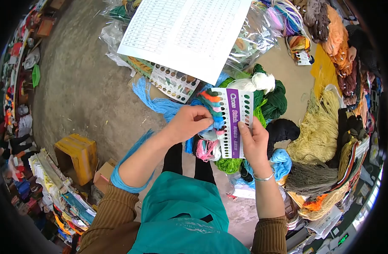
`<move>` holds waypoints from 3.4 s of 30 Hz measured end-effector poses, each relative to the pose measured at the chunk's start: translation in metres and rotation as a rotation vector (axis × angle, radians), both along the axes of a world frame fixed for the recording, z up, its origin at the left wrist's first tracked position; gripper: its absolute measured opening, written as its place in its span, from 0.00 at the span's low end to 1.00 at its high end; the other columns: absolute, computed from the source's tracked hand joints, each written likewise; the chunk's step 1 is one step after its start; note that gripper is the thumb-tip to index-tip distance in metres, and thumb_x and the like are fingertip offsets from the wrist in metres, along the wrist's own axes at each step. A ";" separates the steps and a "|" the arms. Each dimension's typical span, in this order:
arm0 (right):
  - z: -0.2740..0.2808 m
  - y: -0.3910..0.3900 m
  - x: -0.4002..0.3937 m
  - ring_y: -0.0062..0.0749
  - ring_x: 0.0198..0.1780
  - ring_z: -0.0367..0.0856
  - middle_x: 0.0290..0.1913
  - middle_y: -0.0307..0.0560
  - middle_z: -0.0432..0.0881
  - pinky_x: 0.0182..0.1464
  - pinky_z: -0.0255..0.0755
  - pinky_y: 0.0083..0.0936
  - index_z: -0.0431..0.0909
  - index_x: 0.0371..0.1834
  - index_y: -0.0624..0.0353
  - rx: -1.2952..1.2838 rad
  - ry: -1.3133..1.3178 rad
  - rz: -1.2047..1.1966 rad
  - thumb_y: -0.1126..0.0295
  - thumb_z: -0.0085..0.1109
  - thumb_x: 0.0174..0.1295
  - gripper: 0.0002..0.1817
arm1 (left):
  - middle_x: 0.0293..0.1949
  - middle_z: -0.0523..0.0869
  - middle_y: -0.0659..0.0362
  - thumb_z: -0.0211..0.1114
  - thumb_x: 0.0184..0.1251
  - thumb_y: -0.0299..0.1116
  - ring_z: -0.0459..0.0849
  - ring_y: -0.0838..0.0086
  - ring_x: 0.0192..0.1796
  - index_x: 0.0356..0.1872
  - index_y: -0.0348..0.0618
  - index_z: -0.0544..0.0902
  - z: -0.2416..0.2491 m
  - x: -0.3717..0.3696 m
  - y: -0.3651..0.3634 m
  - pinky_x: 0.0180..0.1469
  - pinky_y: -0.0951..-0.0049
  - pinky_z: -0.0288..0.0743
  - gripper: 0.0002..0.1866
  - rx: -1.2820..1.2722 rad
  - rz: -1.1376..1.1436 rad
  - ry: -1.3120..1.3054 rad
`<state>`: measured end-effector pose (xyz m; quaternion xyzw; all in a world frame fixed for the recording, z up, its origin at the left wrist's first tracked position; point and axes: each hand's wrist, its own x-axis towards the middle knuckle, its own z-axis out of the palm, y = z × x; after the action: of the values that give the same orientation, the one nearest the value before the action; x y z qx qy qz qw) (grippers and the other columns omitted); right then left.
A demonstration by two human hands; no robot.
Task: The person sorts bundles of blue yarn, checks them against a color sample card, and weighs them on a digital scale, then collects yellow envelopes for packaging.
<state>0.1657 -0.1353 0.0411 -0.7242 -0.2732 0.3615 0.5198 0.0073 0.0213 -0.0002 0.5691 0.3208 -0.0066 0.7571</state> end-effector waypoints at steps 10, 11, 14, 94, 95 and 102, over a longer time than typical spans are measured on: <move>-0.022 0.005 -0.005 0.16 0.39 0.81 0.43 0.40 0.85 0.44 0.74 0.16 0.78 0.49 0.66 0.154 0.553 -0.295 0.73 0.56 0.70 0.09 | 0.29 0.77 0.58 0.64 0.61 0.23 0.76 0.78 0.31 0.27 0.35 0.76 0.004 0.013 -0.019 0.35 0.75 0.68 0.06 0.492 0.318 -0.115; -0.022 0.006 -0.005 0.17 0.39 0.82 0.44 0.40 0.86 0.44 0.74 0.16 0.78 0.50 0.66 0.148 0.578 -0.305 0.74 0.56 0.69 0.10 | 0.30 0.77 0.58 0.65 0.61 0.23 0.76 0.76 0.32 0.28 0.35 0.76 0.002 0.012 -0.020 0.37 0.74 0.69 0.06 0.480 0.326 -0.109; -0.025 0.004 -0.003 0.17 0.39 0.82 0.44 0.40 0.86 0.44 0.74 0.16 0.78 0.50 0.66 0.124 0.622 -0.305 0.74 0.55 0.69 0.10 | 0.31 0.79 0.56 0.66 0.60 0.25 0.78 0.68 0.36 0.28 0.36 0.78 0.001 0.009 -0.018 0.41 0.68 0.70 0.05 0.646 0.301 -0.106; 0.003 -0.025 0.030 0.15 0.35 0.80 0.39 0.39 0.85 0.39 0.74 0.18 0.77 0.47 0.66 0.063 0.536 -0.038 0.72 0.55 0.69 0.09 | 0.29 0.82 0.47 0.59 0.63 0.33 0.82 0.54 0.35 0.38 0.38 0.80 0.077 0.028 -0.018 0.37 0.60 0.74 0.09 0.408 -0.309 0.021; -0.004 -0.025 0.030 0.15 0.35 0.80 0.38 0.38 0.85 0.38 0.74 0.18 0.77 0.47 0.66 0.050 0.492 -0.054 0.72 0.56 0.68 0.09 | 0.29 0.82 0.47 0.59 0.63 0.33 0.82 0.54 0.35 0.38 0.38 0.80 0.070 0.029 -0.018 0.37 0.60 0.74 0.09 0.400 -0.311 0.023; 0.006 -0.010 0.009 0.47 0.47 0.78 0.43 0.50 0.81 0.49 0.74 0.36 0.78 0.45 0.59 0.085 -0.883 -0.136 0.71 0.71 0.49 0.19 | 0.32 0.82 0.45 0.57 0.68 0.34 0.82 0.49 0.37 0.38 0.38 0.79 0.032 0.041 -0.021 0.36 0.56 0.73 0.09 0.746 -0.325 0.024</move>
<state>0.1742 -0.1451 0.0475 -0.8034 -0.4352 -0.0291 0.4053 0.0481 0.0004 0.0321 0.8479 0.2158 -0.0158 0.4840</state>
